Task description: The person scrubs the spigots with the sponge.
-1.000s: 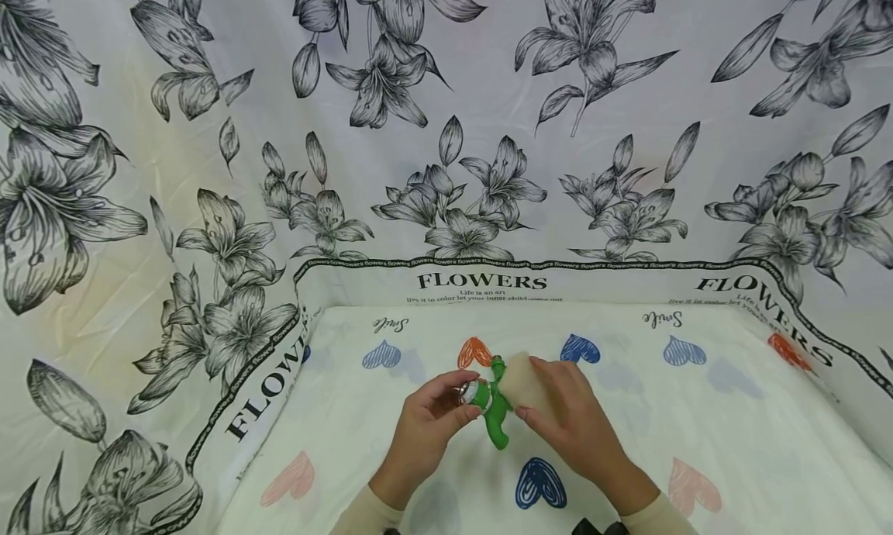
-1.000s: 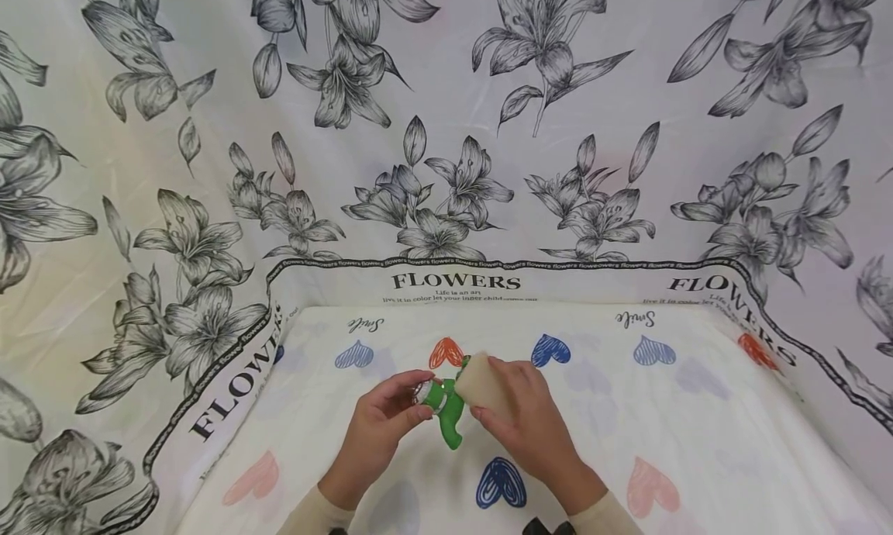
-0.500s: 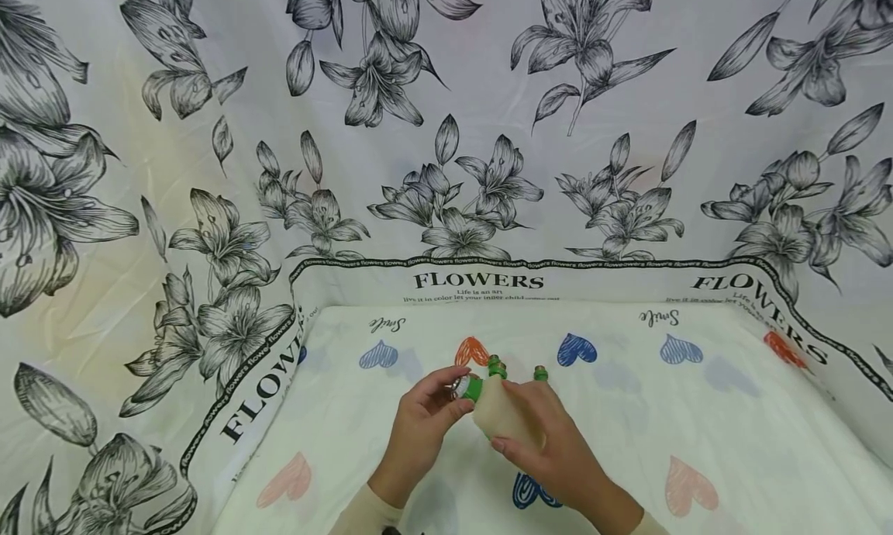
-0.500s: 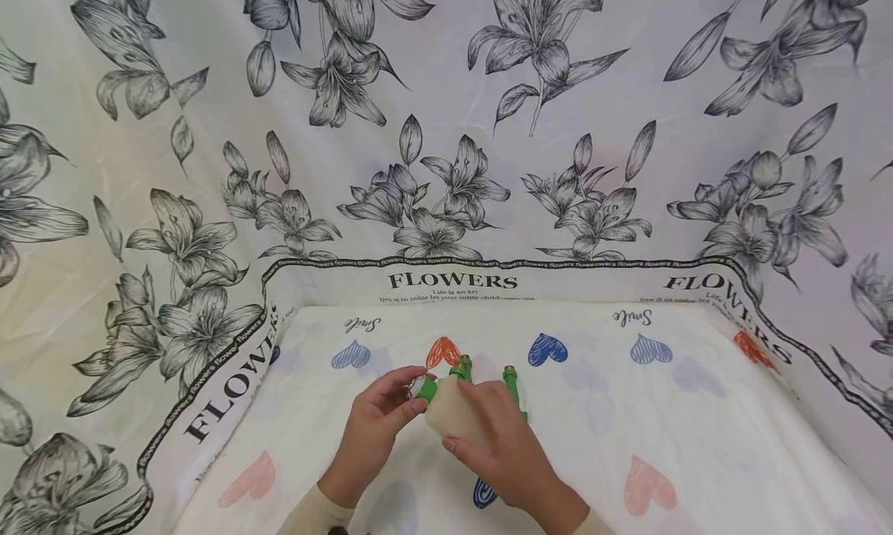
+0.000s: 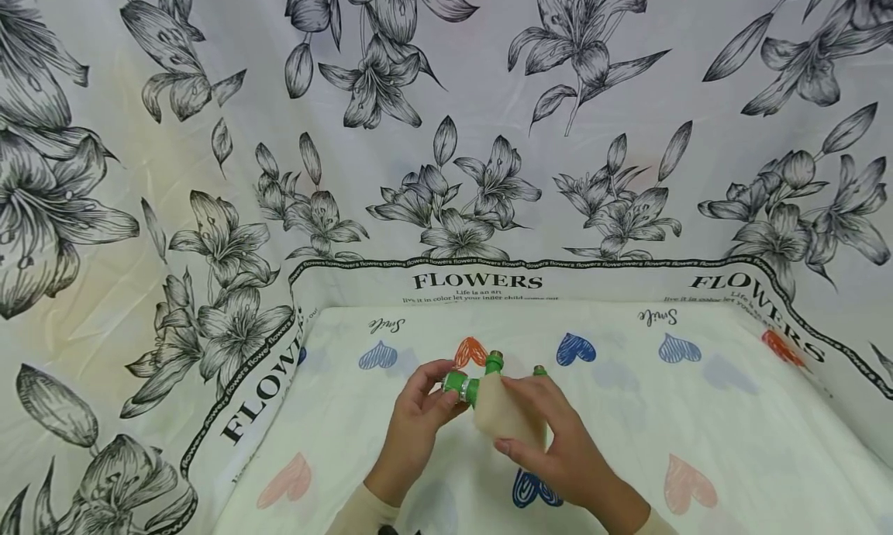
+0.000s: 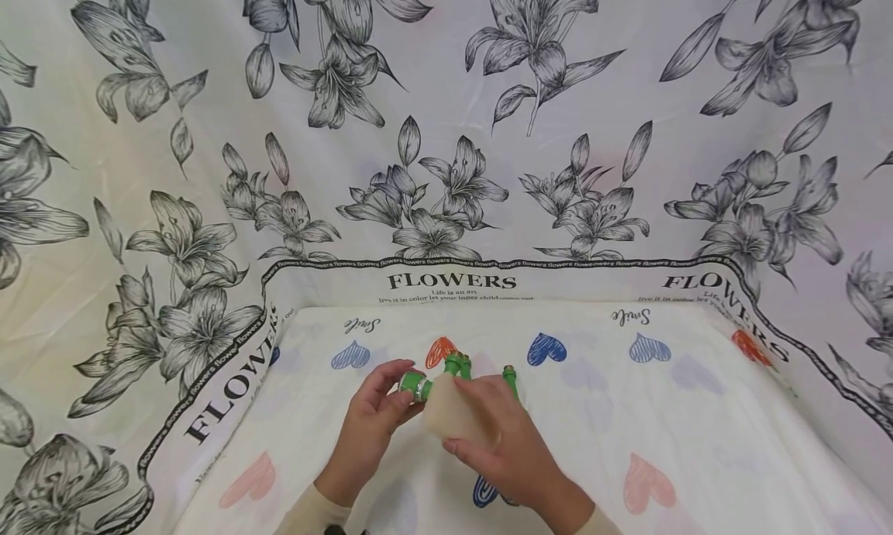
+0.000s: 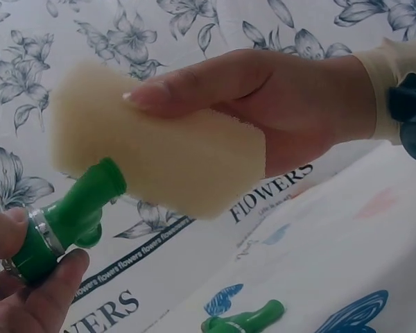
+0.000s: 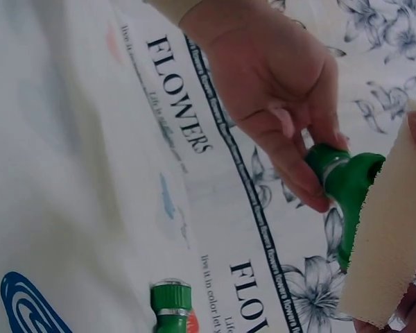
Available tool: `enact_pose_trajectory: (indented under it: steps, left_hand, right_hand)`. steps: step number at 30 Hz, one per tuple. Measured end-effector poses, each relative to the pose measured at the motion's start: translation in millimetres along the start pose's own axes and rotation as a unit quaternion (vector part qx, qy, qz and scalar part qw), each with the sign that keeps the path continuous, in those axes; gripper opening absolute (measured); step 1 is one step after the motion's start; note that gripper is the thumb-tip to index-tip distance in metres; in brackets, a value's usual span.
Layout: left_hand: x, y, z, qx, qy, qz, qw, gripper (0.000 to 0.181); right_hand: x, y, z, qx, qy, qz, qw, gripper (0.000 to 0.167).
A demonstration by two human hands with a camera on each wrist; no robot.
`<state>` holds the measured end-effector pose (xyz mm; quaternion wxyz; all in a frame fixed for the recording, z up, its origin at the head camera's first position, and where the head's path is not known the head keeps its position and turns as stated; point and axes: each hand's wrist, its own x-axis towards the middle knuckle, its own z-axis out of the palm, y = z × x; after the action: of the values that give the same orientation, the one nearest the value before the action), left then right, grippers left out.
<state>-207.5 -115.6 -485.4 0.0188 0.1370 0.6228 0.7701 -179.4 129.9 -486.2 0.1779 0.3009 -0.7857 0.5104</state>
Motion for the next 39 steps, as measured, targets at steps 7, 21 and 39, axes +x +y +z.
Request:
enact_pose_trajectory:
  steps: [7,21,39]
  left_hand:
    - [-0.4,-1.6,-1.0,-0.012,0.011,-0.006,0.9998,0.038]
    - [-4.5,1.7,4.9,-0.066,-0.005,-0.037,0.9971,0.041]
    - [-6.5,-0.6,10.1,-0.048,-0.033,-0.059,0.9965,0.042]
  right_hand:
    - [1.0,0,-3,0.01,0.006,0.003,0.9999,0.073]
    - [5.6,4,-8,0.012,0.032,0.0,0.9994,0.076]
    - [3.4,38,-13,-0.073,0.091,0.085,0.9895,0.074]
